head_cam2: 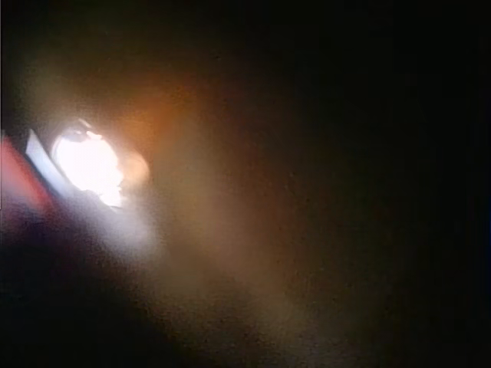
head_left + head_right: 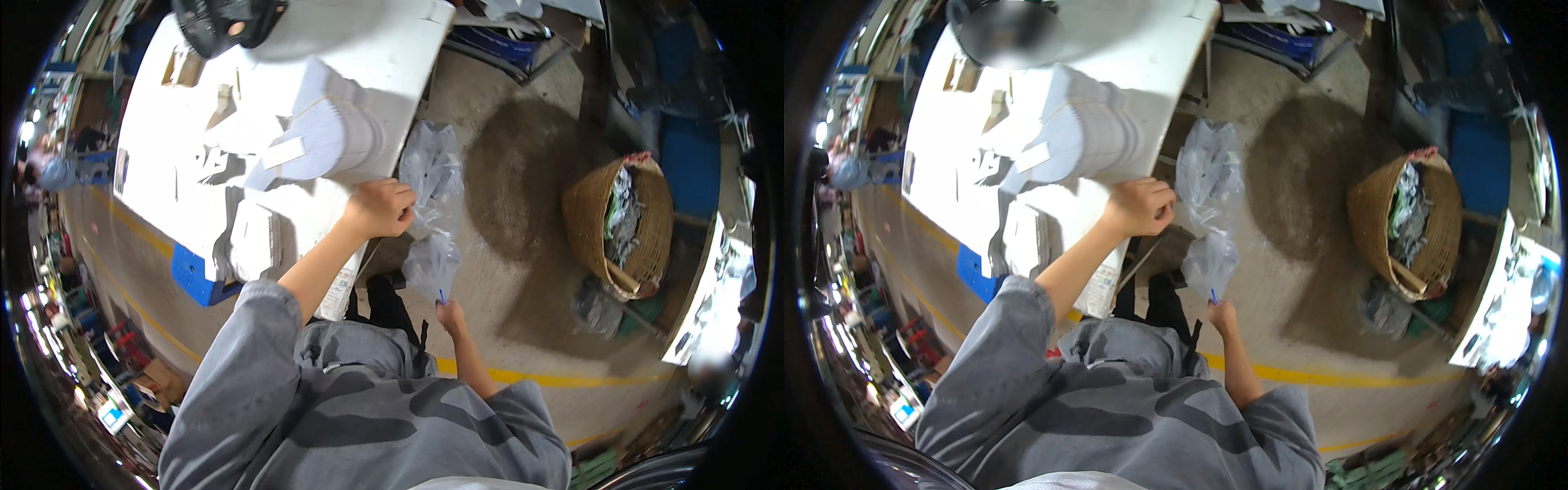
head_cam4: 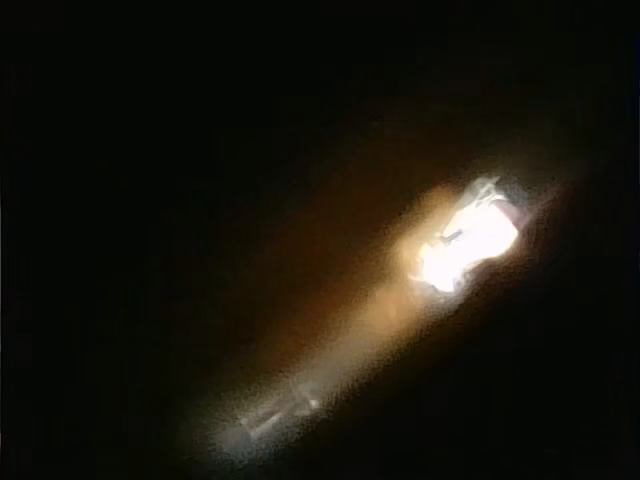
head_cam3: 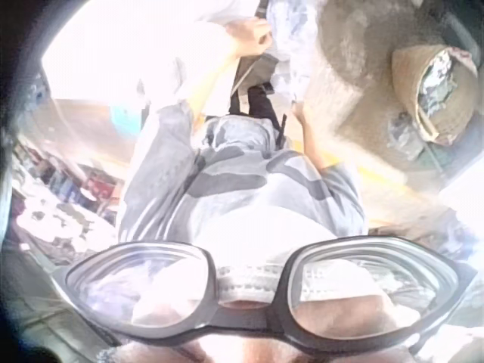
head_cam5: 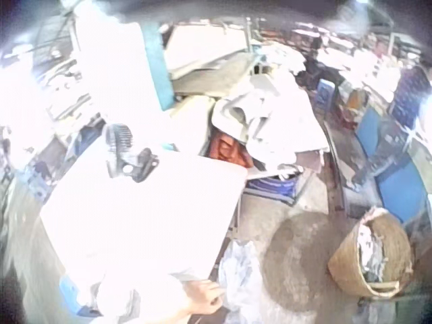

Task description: The person walks to a work table, writes on a notepad with a pen, then picks up stacks of white plastic items and places them into a clear plastic bag. The person continues to pack more items into the bag and ties it closed.

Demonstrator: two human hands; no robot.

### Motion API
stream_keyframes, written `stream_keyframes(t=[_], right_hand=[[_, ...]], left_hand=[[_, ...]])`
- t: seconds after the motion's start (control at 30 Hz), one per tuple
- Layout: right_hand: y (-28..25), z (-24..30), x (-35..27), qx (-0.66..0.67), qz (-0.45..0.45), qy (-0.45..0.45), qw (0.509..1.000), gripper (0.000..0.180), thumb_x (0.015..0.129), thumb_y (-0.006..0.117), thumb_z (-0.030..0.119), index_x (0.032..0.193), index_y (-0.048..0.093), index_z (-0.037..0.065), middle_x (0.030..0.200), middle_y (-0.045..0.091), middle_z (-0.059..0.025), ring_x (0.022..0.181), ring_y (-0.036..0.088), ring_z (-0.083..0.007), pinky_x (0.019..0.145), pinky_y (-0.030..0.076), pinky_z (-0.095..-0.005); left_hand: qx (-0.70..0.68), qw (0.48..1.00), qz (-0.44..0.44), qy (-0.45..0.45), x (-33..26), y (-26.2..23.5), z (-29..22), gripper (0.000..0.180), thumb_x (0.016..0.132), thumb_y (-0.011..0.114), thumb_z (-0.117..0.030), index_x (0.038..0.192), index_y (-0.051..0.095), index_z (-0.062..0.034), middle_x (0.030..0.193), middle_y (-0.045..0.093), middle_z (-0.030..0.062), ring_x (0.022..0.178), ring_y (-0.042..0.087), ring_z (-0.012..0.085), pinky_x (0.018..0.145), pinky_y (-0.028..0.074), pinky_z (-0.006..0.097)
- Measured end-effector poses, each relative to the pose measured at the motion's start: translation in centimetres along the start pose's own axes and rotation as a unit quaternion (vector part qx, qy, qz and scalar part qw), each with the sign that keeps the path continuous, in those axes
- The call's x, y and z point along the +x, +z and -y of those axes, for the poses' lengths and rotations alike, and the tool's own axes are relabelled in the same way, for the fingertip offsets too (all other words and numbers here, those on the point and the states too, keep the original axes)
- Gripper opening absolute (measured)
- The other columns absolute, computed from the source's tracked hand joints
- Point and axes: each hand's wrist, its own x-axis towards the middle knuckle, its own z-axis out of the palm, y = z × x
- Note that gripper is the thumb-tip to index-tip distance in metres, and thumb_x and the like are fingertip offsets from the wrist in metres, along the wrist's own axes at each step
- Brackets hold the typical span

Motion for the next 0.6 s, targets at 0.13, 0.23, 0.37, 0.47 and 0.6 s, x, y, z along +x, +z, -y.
stream_keyframes(t=[0.13, 0.23, 0.37, 0.47, 0.6], right_hand=[[-6.9, 2.9, -9.1, 0.231, -0.001, 0.092, 0.969, 0.040, 0.098, 0.064, 0.036, 0.076, 0.066, 0.002, 0.055, 0.054, -0.0078, 0.044, 0.053, -0.0212, 0.045, 0.042, -0.0390], [-11.0, 5.1, -15.7, 0.316, -0.048, 0.118, 0.940, 0.033, 0.096, 0.069, 0.031, 0.076, 0.066, 0.005, 0.054, 0.047, 0.0004, 0.042, 0.044, -0.0132, 0.042, 0.035, -0.0330], [-15.6, 9.9, -27.6, 0.435, -0.108, 0.072, 0.891, 0.026, 0.097, 0.071, 0.024, 0.077, 0.059, 0.013, 0.058, 0.043, 0.0065, 0.040, 0.036, -0.0068, 0.037, 0.025, -0.0275], [-17.8, 12.6, -36.1, 0.474, -0.305, 0.059, 0.824, 0.017, 0.092, 0.077, 0.019, 0.085, 0.063, 0.011, 0.060, 0.044, 0.0071, 0.041, 0.036, -0.0059, 0.037, 0.025, -0.0254], [-19.8, 14.2, -46.7, 0.526, -0.441, -0.064, 0.725, 0.022, 0.090, 0.078, 0.022, 0.104, 0.066, 0.010, 0.077, 0.058, 0.0029, 0.055, 0.051, -0.0064, 0.040, 0.031, -0.0234]], left_hand=[[-0.011, 1.000, -0.004, 0.006, -0.5, 0.1, 0.3, 0.005, 0.072, 0.069, -0.013, 0.075, 0.064, -0.0114, 0.076, 0.066, 0.0036, 0.074, 0.067, 0.0272, 0.064, 0.055, 0.040], [-0.023, 0.999, -0.024, 0.026, -0.3, 0.2, 0.3, 0.004, 0.073, 0.068, -0.014, 0.074, 0.065, -0.0110, 0.076, 0.067, 0.0043, 0.075, 0.068, 0.0278, 0.065, 0.055, 0.041], [-0.046, 0.999, -0.002, 0.017, -0.2, 0.4, 0.4, 0.010, 0.075, 0.066, -0.019, 0.072, 0.064, -0.0095, 0.075, 0.067, 0.0064, 0.077, 0.068, 0.0303, 0.067, 0.056, 0.045], [-0.058, 0.997, 0.046, -0.009, 0.2, -0.1, 0.5, 0.013, 0.077, 0.064, -0.020, 0.082, 0.073, -0.0120, 0.084, 0.073, 0.0061, 0.083, 0.071, 0.0300, 0.072, 0.057, 0.044], [-0.166, 0.978, 0.120, -0.041, -0.3, -0.4, 1.6, 0.022, 0.085, 0.064, -0.023, 0.099, 0.078, -0.0130, 0.089, 0.076, 0.0057, 0.080, 0.072, 0.0278, 0.071, 0.057, 0.039]])
